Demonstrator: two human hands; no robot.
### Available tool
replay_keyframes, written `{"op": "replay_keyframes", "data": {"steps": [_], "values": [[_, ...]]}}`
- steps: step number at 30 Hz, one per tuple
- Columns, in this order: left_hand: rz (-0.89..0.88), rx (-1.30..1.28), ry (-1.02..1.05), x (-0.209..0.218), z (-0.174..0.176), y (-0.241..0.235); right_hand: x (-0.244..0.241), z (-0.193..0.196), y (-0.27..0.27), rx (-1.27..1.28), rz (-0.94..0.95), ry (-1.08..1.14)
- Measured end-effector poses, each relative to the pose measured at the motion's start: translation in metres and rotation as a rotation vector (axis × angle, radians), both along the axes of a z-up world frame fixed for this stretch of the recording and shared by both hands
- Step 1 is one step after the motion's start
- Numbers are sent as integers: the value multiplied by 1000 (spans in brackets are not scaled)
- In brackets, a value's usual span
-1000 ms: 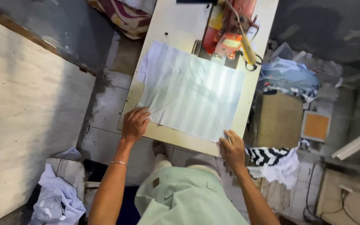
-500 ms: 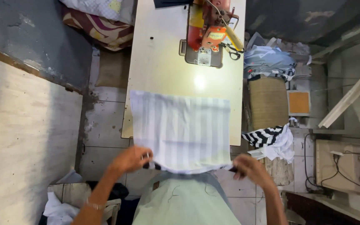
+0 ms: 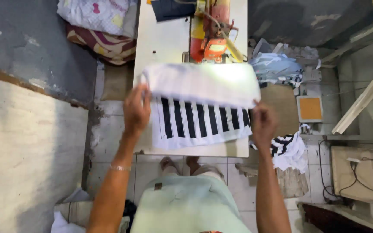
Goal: Trimming and cutting striped fabric pieces using scissors on a workbench in a sewing factory.
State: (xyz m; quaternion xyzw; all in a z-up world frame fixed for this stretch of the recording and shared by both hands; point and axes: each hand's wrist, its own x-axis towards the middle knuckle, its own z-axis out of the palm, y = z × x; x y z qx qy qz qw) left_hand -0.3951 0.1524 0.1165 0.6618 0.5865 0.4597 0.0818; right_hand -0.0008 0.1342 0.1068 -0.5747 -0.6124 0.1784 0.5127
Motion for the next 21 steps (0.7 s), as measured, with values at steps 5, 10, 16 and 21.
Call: {"op": "replay_keyframes", "data": {"steps": [5, 10, 16, 21], "values": [[-34, -272, -17, 22, -141, -17, 13, -108, 6, -360, -124, -190], [-72, -316, 96, 57, -209, -26, 38, -144, 28, -437, -35, -253], [-90, -488, 527, 5, -151, -39, 19, -151, -16, -654, 52, -181], [-214, -677, 486, -41, -145, -46, -10, -135, -36, -785, 57, -56]]}}
